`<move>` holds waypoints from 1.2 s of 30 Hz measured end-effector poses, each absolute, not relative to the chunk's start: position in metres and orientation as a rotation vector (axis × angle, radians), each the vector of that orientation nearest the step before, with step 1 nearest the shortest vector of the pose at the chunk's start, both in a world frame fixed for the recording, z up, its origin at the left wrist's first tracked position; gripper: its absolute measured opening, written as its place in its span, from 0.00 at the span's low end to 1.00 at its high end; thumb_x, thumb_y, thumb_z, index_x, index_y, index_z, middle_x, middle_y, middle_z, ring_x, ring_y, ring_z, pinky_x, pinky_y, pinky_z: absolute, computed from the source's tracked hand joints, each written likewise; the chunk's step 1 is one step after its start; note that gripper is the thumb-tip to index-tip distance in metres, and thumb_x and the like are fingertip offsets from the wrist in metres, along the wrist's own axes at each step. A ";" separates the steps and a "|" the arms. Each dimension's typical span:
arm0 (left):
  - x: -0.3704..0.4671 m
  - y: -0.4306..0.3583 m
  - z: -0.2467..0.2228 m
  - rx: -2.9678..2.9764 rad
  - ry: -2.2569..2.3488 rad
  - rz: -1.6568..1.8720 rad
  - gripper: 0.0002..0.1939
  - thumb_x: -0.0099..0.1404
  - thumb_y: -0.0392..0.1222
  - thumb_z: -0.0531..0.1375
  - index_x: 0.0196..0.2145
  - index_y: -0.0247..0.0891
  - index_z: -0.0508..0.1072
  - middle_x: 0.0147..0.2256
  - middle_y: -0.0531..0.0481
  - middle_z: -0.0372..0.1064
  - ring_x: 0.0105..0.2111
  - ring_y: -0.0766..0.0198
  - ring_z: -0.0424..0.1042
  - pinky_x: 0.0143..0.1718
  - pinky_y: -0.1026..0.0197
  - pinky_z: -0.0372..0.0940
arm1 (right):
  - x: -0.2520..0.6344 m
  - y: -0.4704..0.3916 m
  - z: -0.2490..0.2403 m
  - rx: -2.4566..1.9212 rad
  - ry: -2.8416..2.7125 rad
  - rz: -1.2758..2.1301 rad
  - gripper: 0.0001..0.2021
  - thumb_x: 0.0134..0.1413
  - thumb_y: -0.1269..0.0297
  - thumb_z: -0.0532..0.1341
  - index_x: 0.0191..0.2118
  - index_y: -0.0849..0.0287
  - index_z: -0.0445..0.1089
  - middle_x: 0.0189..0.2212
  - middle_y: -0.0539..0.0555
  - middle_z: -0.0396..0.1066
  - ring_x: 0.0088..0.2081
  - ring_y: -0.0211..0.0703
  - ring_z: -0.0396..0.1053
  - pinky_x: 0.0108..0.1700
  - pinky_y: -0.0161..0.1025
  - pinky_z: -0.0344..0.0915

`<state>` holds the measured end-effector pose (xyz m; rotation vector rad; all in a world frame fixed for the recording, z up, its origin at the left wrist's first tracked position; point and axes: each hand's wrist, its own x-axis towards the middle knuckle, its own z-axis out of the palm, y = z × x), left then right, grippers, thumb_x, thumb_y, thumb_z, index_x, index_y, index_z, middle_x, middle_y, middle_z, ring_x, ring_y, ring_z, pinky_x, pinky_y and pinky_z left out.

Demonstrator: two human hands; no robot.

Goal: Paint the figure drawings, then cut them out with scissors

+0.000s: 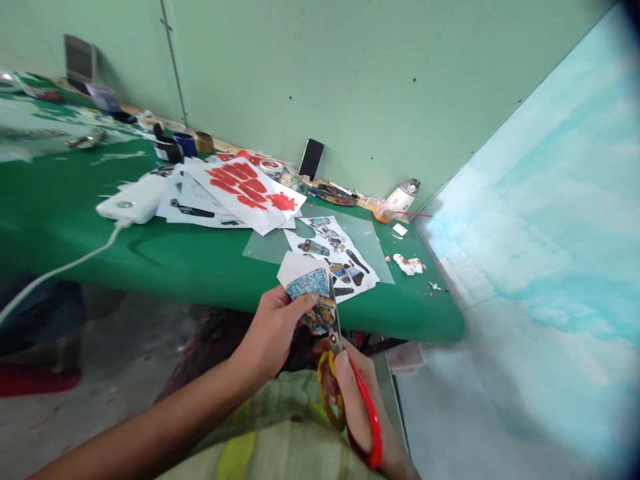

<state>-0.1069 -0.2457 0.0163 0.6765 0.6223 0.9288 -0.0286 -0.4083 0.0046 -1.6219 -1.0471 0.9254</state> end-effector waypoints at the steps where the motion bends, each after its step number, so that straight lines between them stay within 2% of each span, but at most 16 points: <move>1: -0.107 -0.246 0.016 0.679 0.626 0.929 0.09 0.52 0.39 0.72 0.32 0.35 0.82 0.31 0.47 0.80 0.29 0.62 0.74 0.34 0.61 0.68 | -0.022 -0.396 -0.001 -1.618 -1.046 0.934 0.14 0.68 0.57 0.61 0.51 0.60 0.72 0.48 0.55 0.74 0.42 0.46 0.75 0.44 0.45 0.75; 2: -0.107 -0.246 0.016 0.683 0.631 0.930 0.09 0.52 0.39 0.72 0.32 0.35 0.82 0.30 0.47 0.79 0.29 0.62 0.74 0.34 0.61 0.68 | -0.016 -0.386 -0.006 -1.614 -1.045 0.940 0.15 0.68 0.53 0.59 0.46 0.61 0.73 0.40 0.53 0.74 0.36 0.42 0.73 0.38 0.40 0.73; 3: -0.107 -0.246 0.016 0.688 0.636 0.932 0.09 0.52 0.39 0.72 0.32 0.35 0.82 0.30 0.47 0.79 0.29 0.61 0.74 0.33 0.61 0.67 | -0.011 -0.378 -0.010 -1.613 -1.041 0.938 0.20 0.69 0.47 0.56 0.38 0.60 0.73 0.32 0.52 0.73 0.30 0.40 0.69 0.32 0.37 0.69; 4: -0.107 -0.245 0.015 0.693 0.640 0.933 0.08 0.52 0.39 0.72 0.32 0.35 0.82 0.30 0.48 0.79 0.29 0.62 0.73 0.33 0.62 0.67 | -0.008 -0.372 -0.013 -1.610 -1.041 0.938 0.24 0.68 0.43 0.54 0.32 0.59 0.71 0.26 0.50 0.69 0.26 0.38 0.65 0.28 0.36 0.64; 6: -0.108 -0.245 0.014 0.702 0.640 0.931 0.08 0.52 0.39 0.71 0.32 0.35 0.82 0.30 0.48 0.78 0.28 0.62 0.73 0.33 0.62 0.66 | -0.005 -0.368 -0.014 -1.609 -1.036 0.932 0.28 0.65 0.37 0.52 0.27 0.57 0.66 0.20 0.49 0.62 0.23 0.38 0.57 0.24 0.36 0.56; 12: -0.110 -0.246 0.012 0.719 0.624 0.923 0.07 0.54 0.39 0.71 0.32 0.35 0.83 0.28 0.50 0.77 0.28 0.64 0.71 0.33 0.63 0.66 | -0.010 -0.374 -0.004 -1.615 -1.019 0.937 0.27 0.62 0.35 0.54 0.29 0.56 0.67 0.22 0.49 0.61 0.25 0.39 0.56 0.26 0.36 0.55; 18: -0.109 -0.245 0.012 0.711 0.620 0.921 0.07 0.54 0.38 0.71 0.33 0.35 0.82 0.30 0.48 0.78 0.29 0.63 0.73 0.34 0.63 0.67 | -0.010 -0.372 -0.005 -1.612 -1.008 0.940 0.27 0.62 0.35 0.54 0.28 0.56 0.65 0.22 0.49 0.59 0.24 0.39 0.54 0.25 0.36 0.53; 28: -0.109 -0.245 0.011 0.719 0.639 0.924 0.06 0.55 0.39 0.70 0.32 0.35 0.82 0.29 0.50 0.77 0.28 0.65 0.71 0.32 0.64 0.66 | -0.009 -0.370 -0.012 -1.599 -1.018 0.959 0.30 0.61 0.31 0.50 0.27 0.55 0.65 0.18 0.48 0.58 0.21 0.38 0.55 0.24 0.37 0.52; 32: -0.109 -0.244 0.010 0.726 0.642 0.918 0.07 0.55 0.40 0.70 0.31 0.34 0.81 0.26 0.51 0.74 0.26 0.66 0.69 0.29 0.64 0.65 | -0.009 -0.370 -0.013 -1.603 -1.016 0.954 0.30 0.62 0.32 0.50 0.26 0.55 0.64 0.18 0.48 0.59 0.22 0.38 0.56 0.25 0.37 0.54; 36: -0.108 -0.245 0.010 0.731 0.641 0.915 0.07 0.55 0.40 0.70 0.30 0.34 0.80 0.23 0.52 0.70 0.23 0.67 0.66 0.27 0.64 0.63 | -0.008 -0.371 -0.015 -1.606 -1.021 0.966 0.29 0.64 0.34 0.49 0.29 0.56 0.67 0.19 0.48 0.60 0.22 0.38 0.57 0.25 0.37 0.55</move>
